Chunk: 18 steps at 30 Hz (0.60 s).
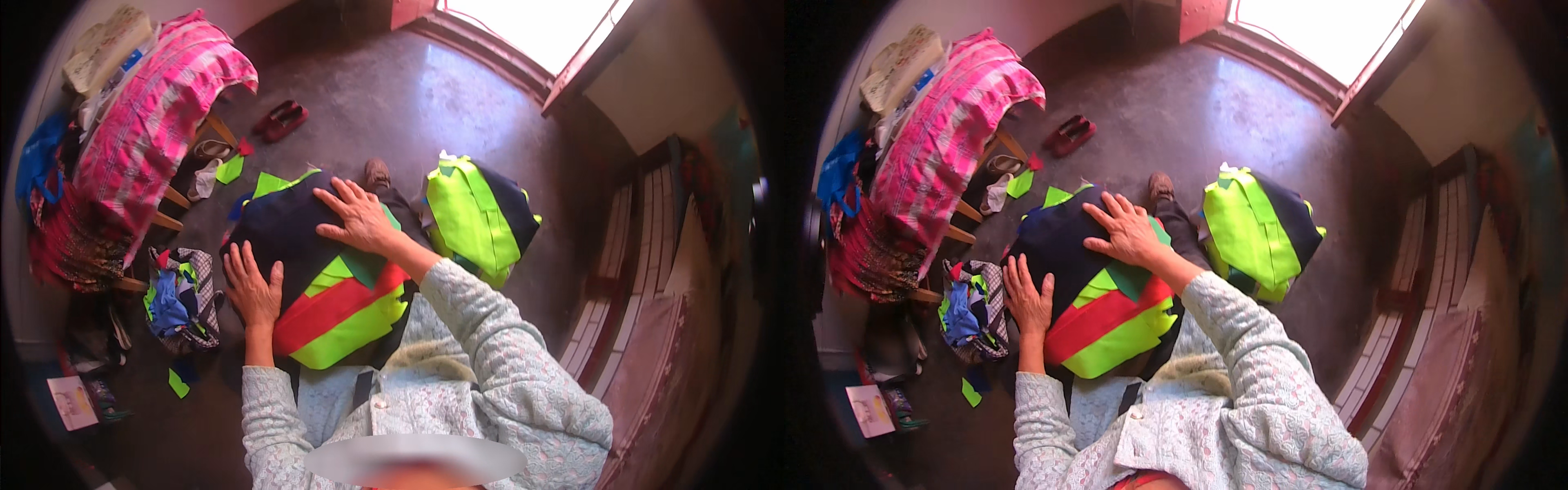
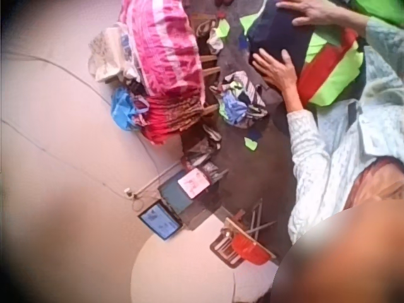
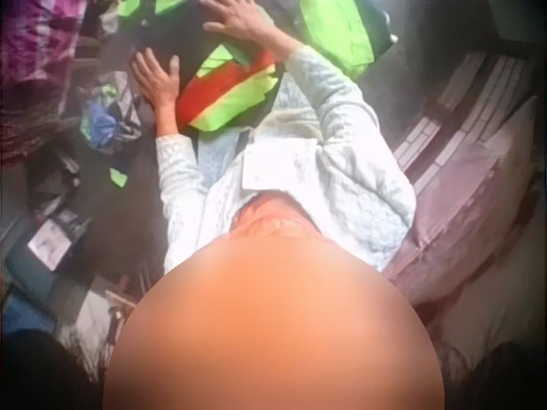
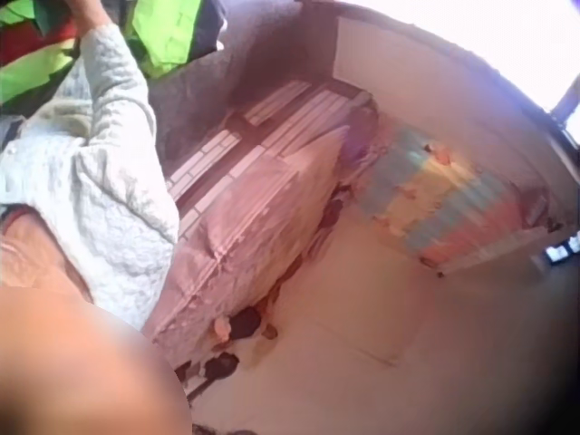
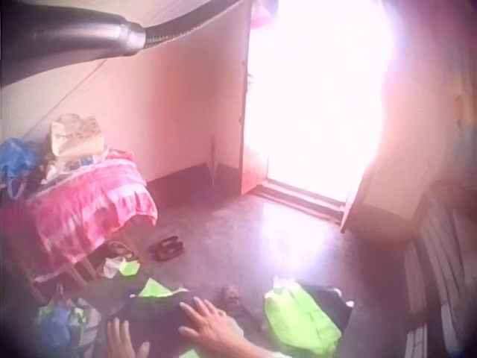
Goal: The person assembles a spherical craft object by hand, layering and smoothing colorful fabric pieces onto a base. They repeatedly pick up fabric strips and patches, press them into place, and adjust the surface to form a multi-colored sphere.
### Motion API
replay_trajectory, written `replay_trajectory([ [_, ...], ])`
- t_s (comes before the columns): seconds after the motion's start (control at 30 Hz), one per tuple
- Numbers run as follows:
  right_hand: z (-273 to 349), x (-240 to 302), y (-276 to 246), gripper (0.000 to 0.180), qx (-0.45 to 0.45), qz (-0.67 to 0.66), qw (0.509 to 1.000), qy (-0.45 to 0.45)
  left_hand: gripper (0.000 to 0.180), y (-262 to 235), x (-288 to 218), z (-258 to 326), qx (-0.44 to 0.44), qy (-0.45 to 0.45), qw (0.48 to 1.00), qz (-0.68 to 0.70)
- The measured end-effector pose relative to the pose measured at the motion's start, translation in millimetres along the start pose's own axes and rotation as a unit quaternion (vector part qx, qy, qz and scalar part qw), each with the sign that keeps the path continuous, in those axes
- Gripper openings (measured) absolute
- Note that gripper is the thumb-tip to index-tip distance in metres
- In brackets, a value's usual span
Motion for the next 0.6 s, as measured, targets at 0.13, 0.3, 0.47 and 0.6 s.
replay_trajectory([
  [0.13, 2.9, -0.3, 2.4, 0.072, -0.003, -0.019, 1.0, -0.014, 0.07, 5.9, 6.9, 0.1, 0.003, 0.006, 1.0, 0.012],
  [0.3, 9.3, -6.8, 3.7, 0.068, -0.012, -0.036, 0.999, -0.039, 0.069, 1.9, 3.3, -2.9, 0.019, 0.012, 1.0, 0.018],
  [0.47, 36.8, -29.2, 12.4, 0.061, -0.012, -0.121, 0.991, -0.048, 0.068, 5.7, 8.0, -5.3, -0.007, 0.032, 0.999, 0.026],
  [0.6, 95.3, -63.2, -14.1, 0.05, -0.075, -0.226, 0.971, -0.022, 0.069, 9.1, 11.4, -4.4, 0.004, 0.03, 0.999, 0.021],
])
Point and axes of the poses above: each hand's wrist, its own z-axis away from the middle knuckle, its own y-axis out of the palm, x = y × z, the point moved 9 cm from there along -z, towards the middle knuckle, and after that the axes turned 14 degrees about x, right-handed, at the moved point
